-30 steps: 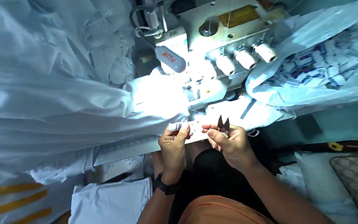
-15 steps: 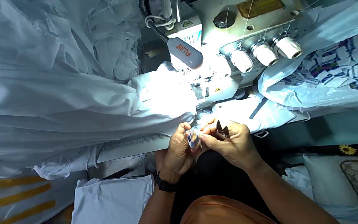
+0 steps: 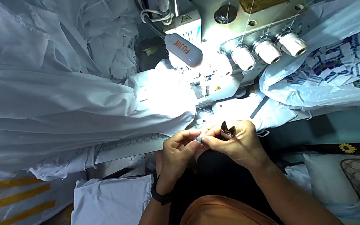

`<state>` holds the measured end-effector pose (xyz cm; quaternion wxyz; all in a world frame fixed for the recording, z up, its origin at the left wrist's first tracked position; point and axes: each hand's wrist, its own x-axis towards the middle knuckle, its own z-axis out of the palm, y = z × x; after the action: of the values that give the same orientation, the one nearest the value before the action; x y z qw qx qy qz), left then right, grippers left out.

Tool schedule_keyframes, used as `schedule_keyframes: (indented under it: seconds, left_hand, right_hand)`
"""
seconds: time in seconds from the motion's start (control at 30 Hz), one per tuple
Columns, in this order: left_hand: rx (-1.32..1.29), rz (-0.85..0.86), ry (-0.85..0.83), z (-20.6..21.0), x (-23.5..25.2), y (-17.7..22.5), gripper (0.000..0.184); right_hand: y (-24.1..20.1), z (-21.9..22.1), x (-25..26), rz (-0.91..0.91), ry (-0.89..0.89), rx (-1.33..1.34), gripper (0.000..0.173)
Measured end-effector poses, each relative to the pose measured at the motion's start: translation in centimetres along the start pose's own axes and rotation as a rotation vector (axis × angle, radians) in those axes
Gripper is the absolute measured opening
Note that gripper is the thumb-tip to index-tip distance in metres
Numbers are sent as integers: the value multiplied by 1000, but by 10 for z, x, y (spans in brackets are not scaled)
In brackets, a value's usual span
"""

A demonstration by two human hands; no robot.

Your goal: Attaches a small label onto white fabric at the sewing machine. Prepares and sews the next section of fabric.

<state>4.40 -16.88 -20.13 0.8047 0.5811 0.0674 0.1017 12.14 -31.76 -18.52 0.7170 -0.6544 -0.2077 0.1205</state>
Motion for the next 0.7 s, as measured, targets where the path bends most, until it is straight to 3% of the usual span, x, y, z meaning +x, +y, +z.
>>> schedule_keyframes:
  seconds: [0.2,0.37,0.57,0.7]
  left_hand:
    - [185,63,87,6,-2,10,10]
    - [235,14,126,6,-1,10,11]
    - [246,-29,198,4,4,11,11]
    - [256,-32,235,4,6,13,11]
  right_hand:
    - [4,4,2,4,22,-13,11]
    - [10,6,3,17,45,2,14]
    - [14,-4,8,270,-46,197,13]
    - [16,-8,8,309,-157,192,13]
